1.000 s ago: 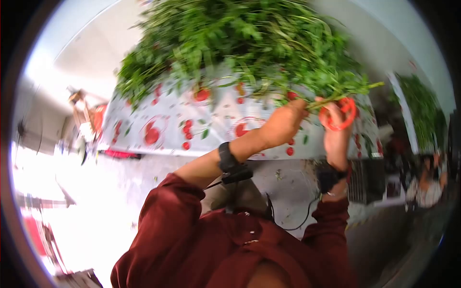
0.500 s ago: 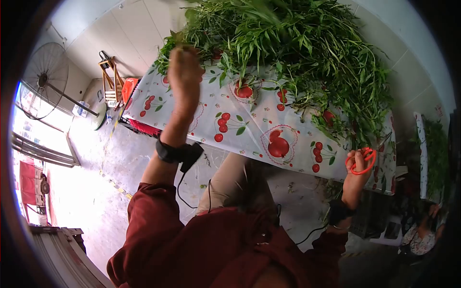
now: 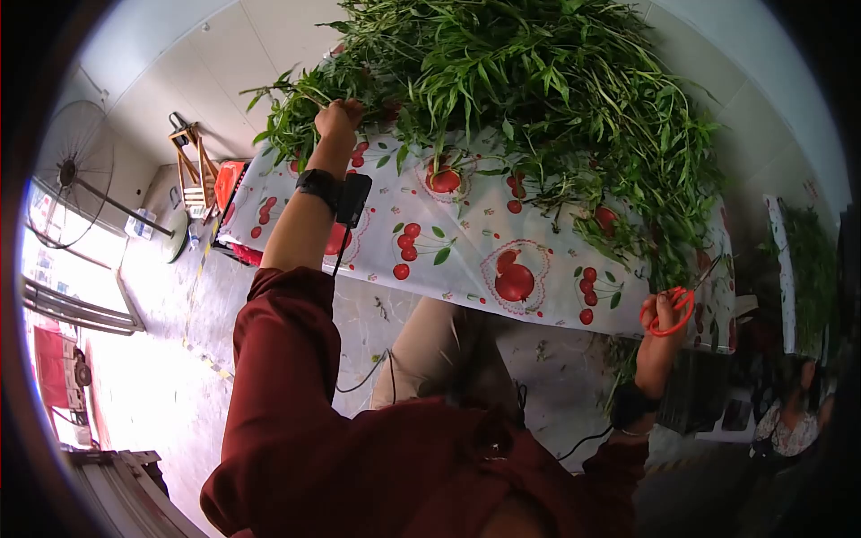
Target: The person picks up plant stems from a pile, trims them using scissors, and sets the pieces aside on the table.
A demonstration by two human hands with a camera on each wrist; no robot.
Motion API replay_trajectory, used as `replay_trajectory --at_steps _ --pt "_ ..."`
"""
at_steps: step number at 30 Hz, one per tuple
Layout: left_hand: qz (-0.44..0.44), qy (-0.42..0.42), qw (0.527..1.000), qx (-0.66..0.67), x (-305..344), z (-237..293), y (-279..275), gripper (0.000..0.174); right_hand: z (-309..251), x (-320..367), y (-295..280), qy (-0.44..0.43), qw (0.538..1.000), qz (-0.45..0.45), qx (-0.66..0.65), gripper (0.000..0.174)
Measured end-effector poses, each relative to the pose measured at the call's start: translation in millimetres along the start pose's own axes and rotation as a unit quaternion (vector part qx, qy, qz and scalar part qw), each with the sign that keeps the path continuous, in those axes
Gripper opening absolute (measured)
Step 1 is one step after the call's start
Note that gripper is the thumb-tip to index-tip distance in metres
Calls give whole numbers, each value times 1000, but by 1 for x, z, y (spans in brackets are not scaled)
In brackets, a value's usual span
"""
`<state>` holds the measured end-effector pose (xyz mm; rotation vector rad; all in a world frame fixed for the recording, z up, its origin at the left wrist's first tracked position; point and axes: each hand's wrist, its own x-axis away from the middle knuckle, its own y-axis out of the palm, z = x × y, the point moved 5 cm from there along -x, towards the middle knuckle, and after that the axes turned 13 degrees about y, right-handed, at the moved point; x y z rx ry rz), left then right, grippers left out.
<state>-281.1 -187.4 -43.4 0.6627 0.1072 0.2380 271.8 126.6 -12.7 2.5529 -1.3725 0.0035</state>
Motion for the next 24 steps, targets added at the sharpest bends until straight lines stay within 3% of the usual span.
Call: replay_trajectory --at_steps 2,7,9,10,11,13,17,18,19,20,21,22,23,24 --pt "-55 -43 993 -97 -3 -15 6 15 -2 2 -1 -2 1000 3 5 14" --pt "-82 -105 979 -152 -11 -27 11 14 -5 4 -7 2 999 37 24 17" --pt "-308 32 904 -296 -18 -25 24 14 -6 5 -8 -1 999 40 31 17" --pt "-366 30 882 -296 -20 -25 25 22 -6 6 -7 -2 998 41 37 16" --pt "-368 28 881 -295 -24 -26 27 22 -6 6 -8 -2 998 44 38 16" --pt "-232 -181 929 -224 -14 -19 26 28 -6 5 -8 2 998 47 41 17" --pt "-281 -120 884 -353 16 12 39 33 -1 2 -7 10 998 48 39 17" --pt "-283 -123 883 -354 -5 7 24 33 -1 3 -2 6 997 71 22 17" --pt "-427 5 750 -505 -40 -4 15 34 -2 5 -4 1 995 101 5 17" --pt "-546 138 560 -607 -46 -25 24 36 3 2 -8 12 996 89 25 15" --pt "-318 -49 825 -465 -27 -4 19 39 7 -2 -17 22 995 83 46 14" --pt "-303 -40 817 -488 -24 1 20 43 7 1 -15 23 995 91 34 13" --pt "-396 25 705 -588 -45 -7 21 48 6 1 -15 20 996 76 41 14" --pt "-368 108 693 -611 -91 -34 5 50 3 2 -11 7 996 83 44 12"
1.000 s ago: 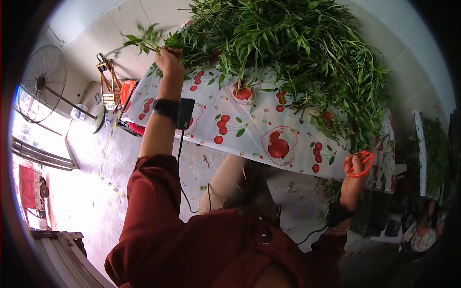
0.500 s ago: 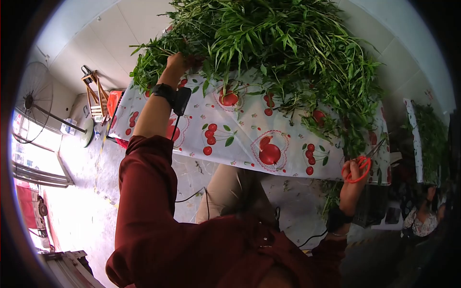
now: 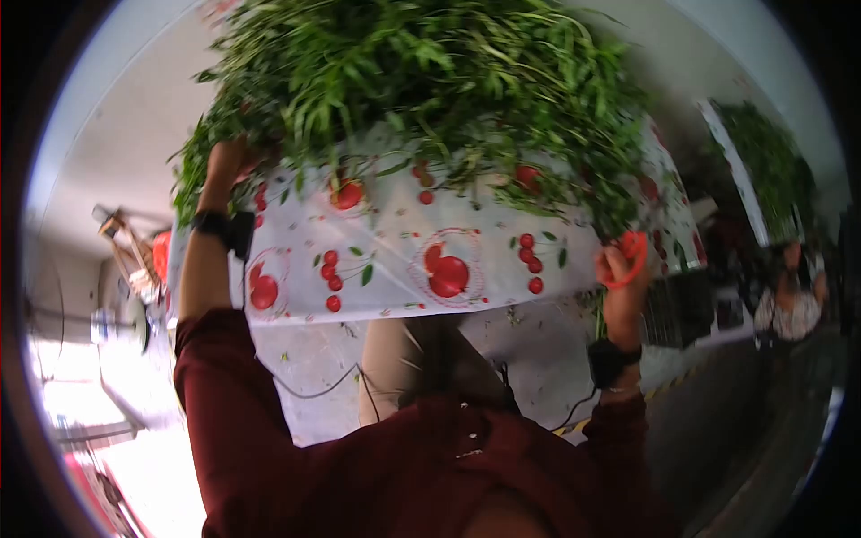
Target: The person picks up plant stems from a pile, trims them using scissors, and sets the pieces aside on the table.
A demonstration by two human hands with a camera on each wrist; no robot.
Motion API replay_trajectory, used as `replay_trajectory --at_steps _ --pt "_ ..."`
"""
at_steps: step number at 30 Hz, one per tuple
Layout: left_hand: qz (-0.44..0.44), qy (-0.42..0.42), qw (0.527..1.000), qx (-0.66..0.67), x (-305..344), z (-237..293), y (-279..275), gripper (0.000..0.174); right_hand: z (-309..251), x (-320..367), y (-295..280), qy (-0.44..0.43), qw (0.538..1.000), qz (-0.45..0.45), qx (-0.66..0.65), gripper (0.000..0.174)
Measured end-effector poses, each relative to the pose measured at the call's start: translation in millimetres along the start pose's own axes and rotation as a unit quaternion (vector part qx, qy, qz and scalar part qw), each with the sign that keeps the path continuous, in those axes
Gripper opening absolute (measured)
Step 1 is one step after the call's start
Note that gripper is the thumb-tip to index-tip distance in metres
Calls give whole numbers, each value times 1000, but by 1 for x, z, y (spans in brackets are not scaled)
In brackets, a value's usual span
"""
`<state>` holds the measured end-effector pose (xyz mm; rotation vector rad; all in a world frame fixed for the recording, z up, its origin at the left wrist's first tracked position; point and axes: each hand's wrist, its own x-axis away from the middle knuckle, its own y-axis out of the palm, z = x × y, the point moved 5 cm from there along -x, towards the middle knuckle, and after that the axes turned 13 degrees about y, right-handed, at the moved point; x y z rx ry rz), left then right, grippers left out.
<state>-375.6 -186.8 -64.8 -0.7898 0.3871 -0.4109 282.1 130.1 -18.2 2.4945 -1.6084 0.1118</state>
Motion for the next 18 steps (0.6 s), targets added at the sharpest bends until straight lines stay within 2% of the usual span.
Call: replay_trajectory --at_steps 1,2,5,7,10,16,18 --pt "-14 -2 1000 -4 24 37 -9 51 1 0 -3 -4 1000 22 -2 12" --pt "-45 -49 997 27 26 35 -11 49 5 -4 -3 -7 1000 13 -14 12" --pt "-50 -1 998 24 74 96 -11 46 19 -8 -11 -10 1000 10 -22 11" --pt "-79 71 992 66 106 133 -4 41 23 -9 -6 -7 1000 5 -19 12" --pt "-152 96 976 120 147 189 10 35 20 -2 -2 -31 999 33 3 12" --pt "-263 160 923 233 165 253 56 29 26 -3 -3 -38 998 45 -22 12" --pt "-271 179 909 259 168 281 69 30 27 -3 -5 -45 998 49 -15 12"
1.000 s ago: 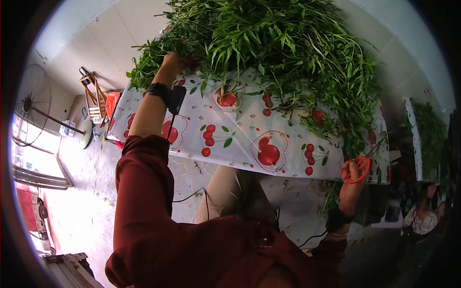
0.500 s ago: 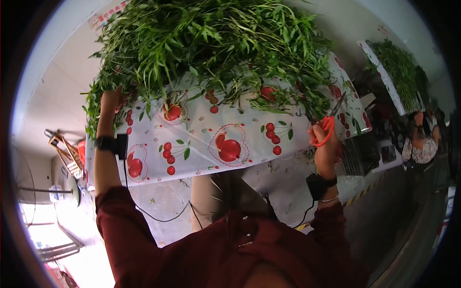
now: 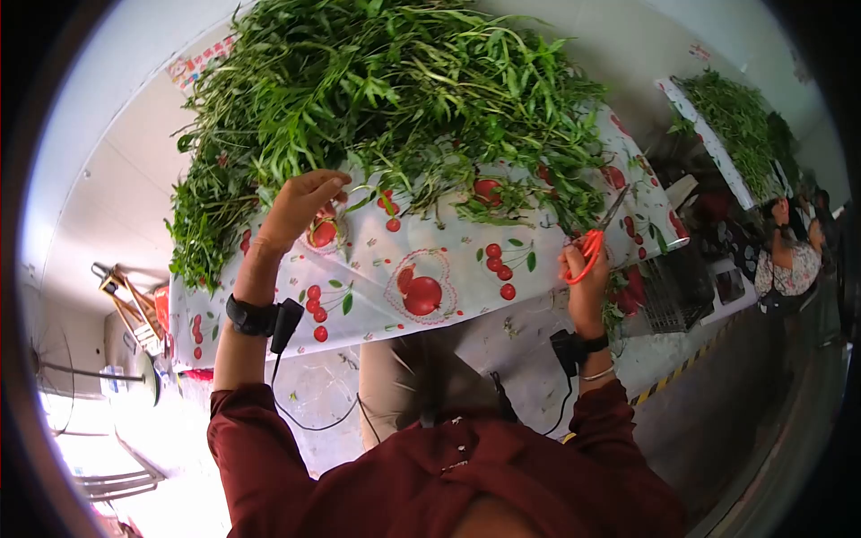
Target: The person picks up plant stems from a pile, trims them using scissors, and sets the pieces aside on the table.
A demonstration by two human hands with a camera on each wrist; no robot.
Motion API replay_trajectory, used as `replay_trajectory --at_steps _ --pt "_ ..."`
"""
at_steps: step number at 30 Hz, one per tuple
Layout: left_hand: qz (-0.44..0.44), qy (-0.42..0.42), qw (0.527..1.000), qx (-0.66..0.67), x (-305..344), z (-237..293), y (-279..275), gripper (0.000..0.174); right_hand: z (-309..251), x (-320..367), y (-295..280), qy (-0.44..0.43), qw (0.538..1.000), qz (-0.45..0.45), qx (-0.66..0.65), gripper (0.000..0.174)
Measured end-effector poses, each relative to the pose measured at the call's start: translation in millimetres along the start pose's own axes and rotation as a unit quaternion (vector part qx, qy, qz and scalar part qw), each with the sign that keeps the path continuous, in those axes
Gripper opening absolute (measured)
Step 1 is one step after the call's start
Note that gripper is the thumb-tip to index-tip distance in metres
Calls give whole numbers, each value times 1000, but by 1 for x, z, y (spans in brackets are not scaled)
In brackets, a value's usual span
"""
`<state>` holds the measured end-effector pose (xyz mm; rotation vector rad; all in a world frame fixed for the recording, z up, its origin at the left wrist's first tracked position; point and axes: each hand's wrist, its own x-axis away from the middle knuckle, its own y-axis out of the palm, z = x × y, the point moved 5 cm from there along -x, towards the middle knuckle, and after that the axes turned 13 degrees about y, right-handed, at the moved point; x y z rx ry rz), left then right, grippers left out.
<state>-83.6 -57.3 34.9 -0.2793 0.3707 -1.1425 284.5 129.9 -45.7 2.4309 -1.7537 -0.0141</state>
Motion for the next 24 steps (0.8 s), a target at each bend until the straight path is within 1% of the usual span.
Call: replay_trajectory --at_steps 1,2,5,7,9,10,11,14,15,17,18,21,22,23,24 --pt "-4 17 1000 24 -7 7 9 32 2 -2 -1 -2 1000 -6 9 13" --pt "-34 28 998 38 -17 8 18 36 5 -4 -3 -6 1000 -8 18 14" --pt "-33 52 996 60 -37 33 52 36 5 -1 -2 -2 1000 -1 24 16" --pt "-42 64 994 80 -53 37 71 37 5 -4 -4 -1 999 0 34 17" --pt "-55 85 993 66 -63 41 89 38 8 -5 -4 1 1000 -13 9 16" --pt "-64 112 990 49 -69 36 97 40 8 -5 -3 3 1000 -22 -8 14" --pt "-69 109 990 51 -70 28 104 40 8 -4 -3 8 1000 -18 -7 14" --pt "-78 171 976 -108 -72 20 117 44 8 -1 -4 13 1000 -6 -8 12" --pt "-83 172 976 -108 -69 19 121 44 7 0 -3 9 1000 -10 -5 12" --pt "-86 139 974 -160 -67 17 124 45 5 -3 -3 2 1000 -15 -4 11" --pt "-86 138 974 -160 -70 14 124 45 5 -2 -3 1 1000 -17 -3 11" --pt "-46 133 990 -30 -89 9 117 47 7 -3 -1 4 1000 -21 -12 11" --pt "-39 76 995 50 -97 9 115 49 7 -3 -1 7 1000 -16 -22 12" --pt "-36 77 995 49 -104 12 116 49 8 -3 0 6 1000 -19 -22 12" --pt "12 62 988 139 -112 13 116 51 8 -3 -1 5 1000 -20 -16 12"
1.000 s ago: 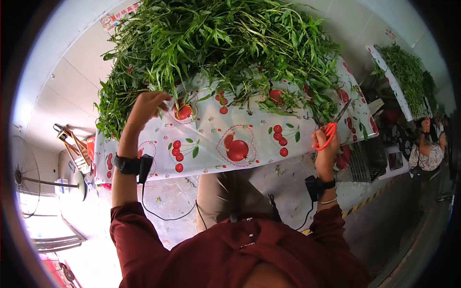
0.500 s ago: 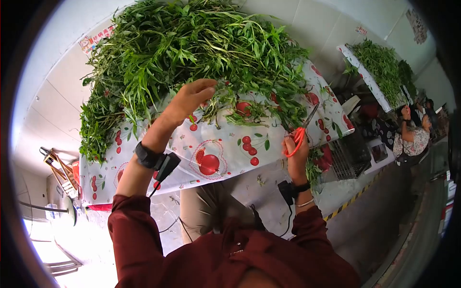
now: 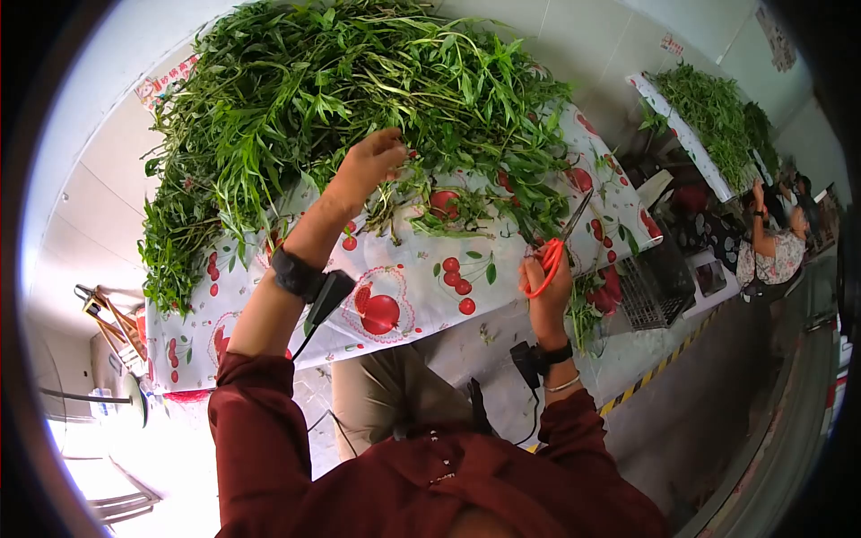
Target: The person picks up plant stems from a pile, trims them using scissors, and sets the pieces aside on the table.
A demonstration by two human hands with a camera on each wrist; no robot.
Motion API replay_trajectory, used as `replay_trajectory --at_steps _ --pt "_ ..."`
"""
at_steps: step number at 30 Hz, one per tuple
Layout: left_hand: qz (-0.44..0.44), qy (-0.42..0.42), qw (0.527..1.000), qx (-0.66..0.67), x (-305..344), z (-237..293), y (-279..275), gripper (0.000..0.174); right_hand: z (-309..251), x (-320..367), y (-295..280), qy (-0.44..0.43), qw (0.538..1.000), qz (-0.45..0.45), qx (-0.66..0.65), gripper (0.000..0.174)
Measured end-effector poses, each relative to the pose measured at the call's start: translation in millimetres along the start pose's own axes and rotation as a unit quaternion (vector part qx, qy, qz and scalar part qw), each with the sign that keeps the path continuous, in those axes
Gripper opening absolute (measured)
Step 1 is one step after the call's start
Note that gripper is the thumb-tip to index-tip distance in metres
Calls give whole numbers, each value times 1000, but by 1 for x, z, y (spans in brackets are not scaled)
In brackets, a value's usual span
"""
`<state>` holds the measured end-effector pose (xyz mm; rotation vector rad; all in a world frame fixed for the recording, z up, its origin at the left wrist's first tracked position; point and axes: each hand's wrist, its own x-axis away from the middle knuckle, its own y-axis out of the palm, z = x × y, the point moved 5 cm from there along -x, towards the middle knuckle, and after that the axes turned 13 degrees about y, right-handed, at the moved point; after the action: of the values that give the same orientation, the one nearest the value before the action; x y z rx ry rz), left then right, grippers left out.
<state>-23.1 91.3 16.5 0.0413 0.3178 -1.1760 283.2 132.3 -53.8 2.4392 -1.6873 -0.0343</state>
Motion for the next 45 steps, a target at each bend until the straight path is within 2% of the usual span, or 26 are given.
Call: replay_trajectory --at_steps 1,3,5,6,7,9,10,14,17,19,22,25,27,29,31,33,35,39,45 --pt "54 -7 995 87 -9 0 -1 53 0 0 0 -1 1000 -1 6 13" --pt "71 -24 987 141 -28 -3 2 54 -1 1 0 -2 1000 -3 7 13" --pt "115 -21 953 281 -45 -8 3 54 -3 1 1 -5 1000 -8 7 13" --pt "124 -22 942 310 -54 -9 5 46 -3 2 1 0 1000 -5 4 13" --pt "125 -15 942 310 -63 -10 8 46 -3 2 1 4 1000 -2 0 13" --pt "156 -41 920 357 -76 -16 13 31 -3 3 1 -1 1000 -8 -8 14" --pt "167 -51 916 360 -82 -18 15 18 -2 2 1 5 1000 -5 -2 14" --pt "217 -53 907 358 -91 -15 18 16 -5 2 2 6 1000 -3 4 12" --pt "245 -74 897 361 -92 -12 14 8 0 0 0 1 1000 -5 -4 12" --pt "259 -75 888 372 -92 -12 10 12 1 0 -1 2 1000 -6 -9 12" --pt "230 -78 897 368 -94 -10 6 20 4 0 -1 23 999 -13 -27 12" --pt "208 -70 907 361 -101 -11 4 19 2 0 0 4 1000 -21 -19 12" --pt "207 -54 911 353 -99 -9 6 16 -1 1 0 8 1000 -5 10 12" --pt "237 -3 920 312 -82 7 13 12 -3 2 1 8 1000 -7 -6 11" --pt "226 5 928 297 -69 15 16 9 -2 2 0 11 1000 -4 -23 12" --pt "232 72 924 295 -56 22 15 7 1 0 -1 12 999 -18 -31 12" --pt "222 90 928 287 -43 27 13 5 2 0 -2 18 999 -13 -29 12" --pt "234 182 908 296 -16 44 0 1 1 0 -2 13 1000 -4 -12 11" --pt "256 217 894 296 28 59 -26 7 0 0 -2 -4 1000 -17 -7 13"
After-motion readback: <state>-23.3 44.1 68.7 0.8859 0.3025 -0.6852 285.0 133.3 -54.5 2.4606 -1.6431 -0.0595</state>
